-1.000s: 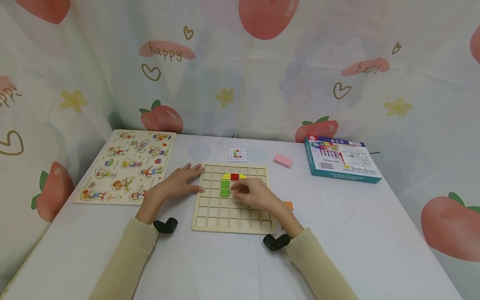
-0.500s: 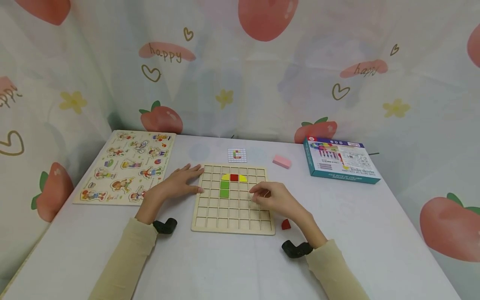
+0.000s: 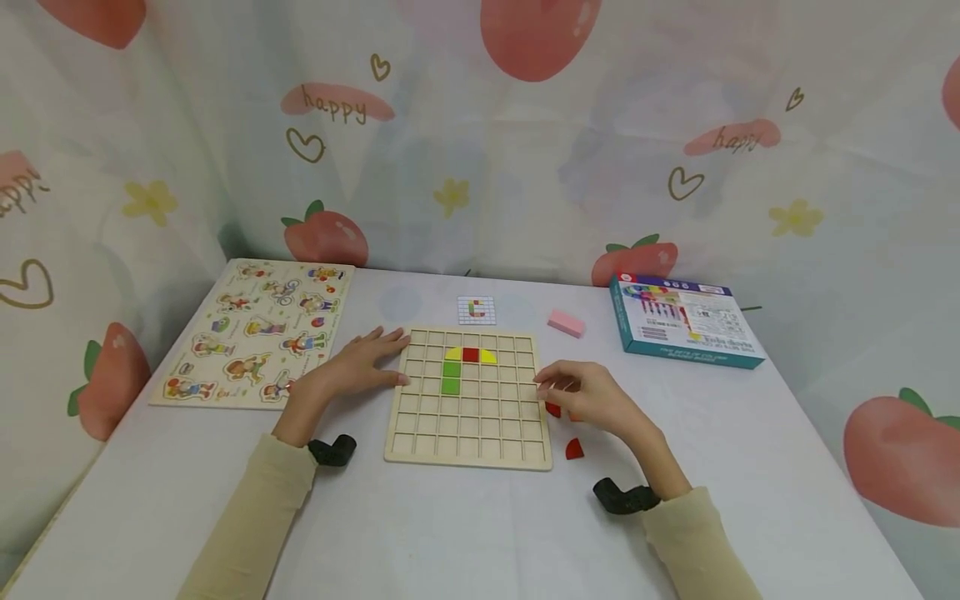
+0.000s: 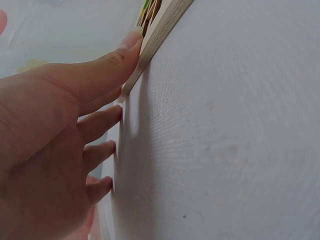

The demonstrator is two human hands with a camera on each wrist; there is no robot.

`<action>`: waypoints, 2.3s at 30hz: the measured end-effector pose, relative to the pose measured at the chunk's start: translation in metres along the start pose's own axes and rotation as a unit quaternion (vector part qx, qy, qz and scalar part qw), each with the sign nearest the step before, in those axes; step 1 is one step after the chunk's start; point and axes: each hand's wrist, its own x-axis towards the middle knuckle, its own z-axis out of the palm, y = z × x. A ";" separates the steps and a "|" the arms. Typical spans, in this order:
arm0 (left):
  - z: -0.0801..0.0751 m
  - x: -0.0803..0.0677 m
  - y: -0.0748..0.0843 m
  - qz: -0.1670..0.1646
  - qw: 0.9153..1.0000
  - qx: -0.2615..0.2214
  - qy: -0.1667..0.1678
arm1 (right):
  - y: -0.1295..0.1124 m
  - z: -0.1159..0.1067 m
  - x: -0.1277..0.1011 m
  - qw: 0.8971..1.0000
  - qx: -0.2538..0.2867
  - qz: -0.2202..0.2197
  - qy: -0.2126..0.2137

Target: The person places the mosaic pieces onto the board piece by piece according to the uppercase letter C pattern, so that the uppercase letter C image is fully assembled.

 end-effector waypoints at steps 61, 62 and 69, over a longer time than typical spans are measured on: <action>-0.003 0.002 -0.003 0.011 1.000 -0.002 0.002 | 0.034 -0.007 0.004 0.998 -0.024 0.007 -0.049; -0.003 0.001 -0.003 0.011 1.000 -0.004 0.001 | 0.033 -0.007 0.004 0.999 -0.023 0.006 -0.048; -0.002 0.001 -0.004 0.017 1.000 -0.012 0.002 | 0.032 -0.014 0.001 0.997 -0.035 0.032 -0.057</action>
